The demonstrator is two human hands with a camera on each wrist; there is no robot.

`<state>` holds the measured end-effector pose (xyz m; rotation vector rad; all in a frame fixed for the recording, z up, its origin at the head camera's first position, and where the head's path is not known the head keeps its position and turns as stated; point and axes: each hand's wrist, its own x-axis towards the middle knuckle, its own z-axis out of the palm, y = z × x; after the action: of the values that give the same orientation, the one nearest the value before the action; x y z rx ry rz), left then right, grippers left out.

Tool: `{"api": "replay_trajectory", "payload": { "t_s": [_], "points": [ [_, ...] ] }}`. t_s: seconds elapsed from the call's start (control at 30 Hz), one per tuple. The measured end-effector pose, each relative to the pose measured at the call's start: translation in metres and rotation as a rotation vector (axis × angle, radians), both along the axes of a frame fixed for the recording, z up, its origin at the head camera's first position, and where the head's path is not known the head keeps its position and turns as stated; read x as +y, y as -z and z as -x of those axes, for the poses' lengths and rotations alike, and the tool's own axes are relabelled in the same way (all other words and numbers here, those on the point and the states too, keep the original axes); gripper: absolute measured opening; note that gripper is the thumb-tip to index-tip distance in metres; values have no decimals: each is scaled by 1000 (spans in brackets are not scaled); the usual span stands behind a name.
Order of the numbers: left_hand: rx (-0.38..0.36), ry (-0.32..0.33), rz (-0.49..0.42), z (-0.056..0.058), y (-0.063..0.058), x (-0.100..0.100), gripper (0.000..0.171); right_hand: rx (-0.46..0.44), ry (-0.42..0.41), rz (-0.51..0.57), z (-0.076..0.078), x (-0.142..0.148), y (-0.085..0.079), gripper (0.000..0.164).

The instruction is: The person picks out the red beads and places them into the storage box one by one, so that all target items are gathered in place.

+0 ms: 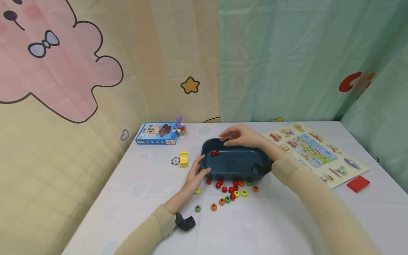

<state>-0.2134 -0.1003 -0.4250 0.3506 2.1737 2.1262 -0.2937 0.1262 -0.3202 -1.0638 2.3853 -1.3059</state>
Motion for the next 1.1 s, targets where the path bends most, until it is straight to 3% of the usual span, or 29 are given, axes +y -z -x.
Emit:
{"api": "replay_trajectory", "payload": {
  "t_s": [0.1,0.27,0.47,0.6,0.83,1.1],
  "points": [
    [1,2,-5,1,1,0,53,21,-17,26,-38,9,-4,30],
    [-1,-3,2,0,0,0,54,20,-53,73,-75,25,29,26],
    [0,-13,14,-1,-1,0,52,14,13,76,-111,25,53,24],
    [0,-16,22,-1,-1,0,51,25,83,89,-114,23,76,24],
    [6,-18,28,-1,0,1,51,78,233,33,-103,23,121,23],
    [8,-18,31,-1,0,0,51,103,247,11,-96,26,135,20]
  ]
}}
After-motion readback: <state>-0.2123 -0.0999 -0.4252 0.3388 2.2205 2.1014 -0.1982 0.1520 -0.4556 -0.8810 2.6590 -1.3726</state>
